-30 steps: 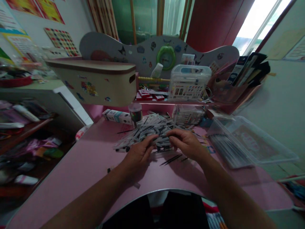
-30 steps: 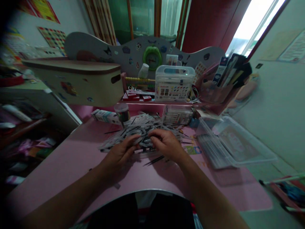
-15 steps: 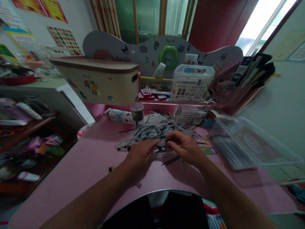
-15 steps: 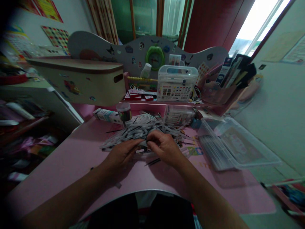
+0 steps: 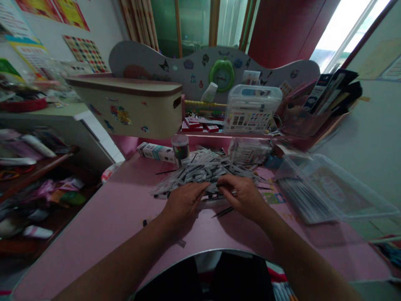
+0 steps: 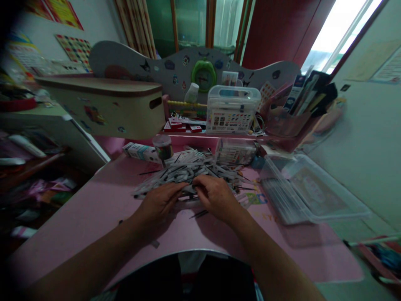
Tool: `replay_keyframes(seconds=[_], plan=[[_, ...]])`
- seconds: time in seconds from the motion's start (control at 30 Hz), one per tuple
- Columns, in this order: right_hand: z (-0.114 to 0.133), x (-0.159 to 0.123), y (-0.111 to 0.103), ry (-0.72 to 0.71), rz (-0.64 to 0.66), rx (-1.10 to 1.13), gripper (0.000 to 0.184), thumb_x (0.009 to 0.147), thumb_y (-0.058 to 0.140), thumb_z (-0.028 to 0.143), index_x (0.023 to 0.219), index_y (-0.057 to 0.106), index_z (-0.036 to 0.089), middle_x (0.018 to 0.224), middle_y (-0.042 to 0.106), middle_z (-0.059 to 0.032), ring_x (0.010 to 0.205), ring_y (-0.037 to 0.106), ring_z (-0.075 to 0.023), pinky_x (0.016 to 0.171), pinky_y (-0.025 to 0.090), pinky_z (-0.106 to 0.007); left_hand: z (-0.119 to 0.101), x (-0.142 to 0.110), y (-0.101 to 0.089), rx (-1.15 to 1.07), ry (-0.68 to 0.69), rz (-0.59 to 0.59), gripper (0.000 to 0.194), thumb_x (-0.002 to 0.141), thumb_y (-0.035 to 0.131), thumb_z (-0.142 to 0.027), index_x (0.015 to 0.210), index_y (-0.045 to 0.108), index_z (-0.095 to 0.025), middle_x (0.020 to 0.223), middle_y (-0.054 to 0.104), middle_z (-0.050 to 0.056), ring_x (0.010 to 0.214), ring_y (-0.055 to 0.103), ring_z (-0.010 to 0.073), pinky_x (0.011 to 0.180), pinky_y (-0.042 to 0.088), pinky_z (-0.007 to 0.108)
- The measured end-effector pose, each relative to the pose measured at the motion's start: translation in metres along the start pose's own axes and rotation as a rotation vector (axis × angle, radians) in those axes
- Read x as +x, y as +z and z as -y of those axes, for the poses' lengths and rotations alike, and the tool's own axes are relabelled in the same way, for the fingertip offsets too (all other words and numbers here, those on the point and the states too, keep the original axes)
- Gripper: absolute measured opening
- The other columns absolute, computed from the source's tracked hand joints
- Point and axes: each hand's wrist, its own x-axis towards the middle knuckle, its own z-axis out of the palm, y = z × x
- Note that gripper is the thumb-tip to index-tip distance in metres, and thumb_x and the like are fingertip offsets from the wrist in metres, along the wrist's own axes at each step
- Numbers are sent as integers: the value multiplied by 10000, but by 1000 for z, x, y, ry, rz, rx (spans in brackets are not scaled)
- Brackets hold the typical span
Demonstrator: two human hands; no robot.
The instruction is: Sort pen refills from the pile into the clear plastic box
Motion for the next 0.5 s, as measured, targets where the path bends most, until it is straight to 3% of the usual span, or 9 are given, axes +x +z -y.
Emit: replay_keyframes(seconds=[0.5], plan=[[0,0,-1,47,46,62,114,874,562,148,927,653,193,806,710,-40,720,649,-161,685,455,-256,-2,0,-2,-3,-8,32,316,971,487,-167,1225,674,-191,1043,748,108,901,692,212,794,529,336]])
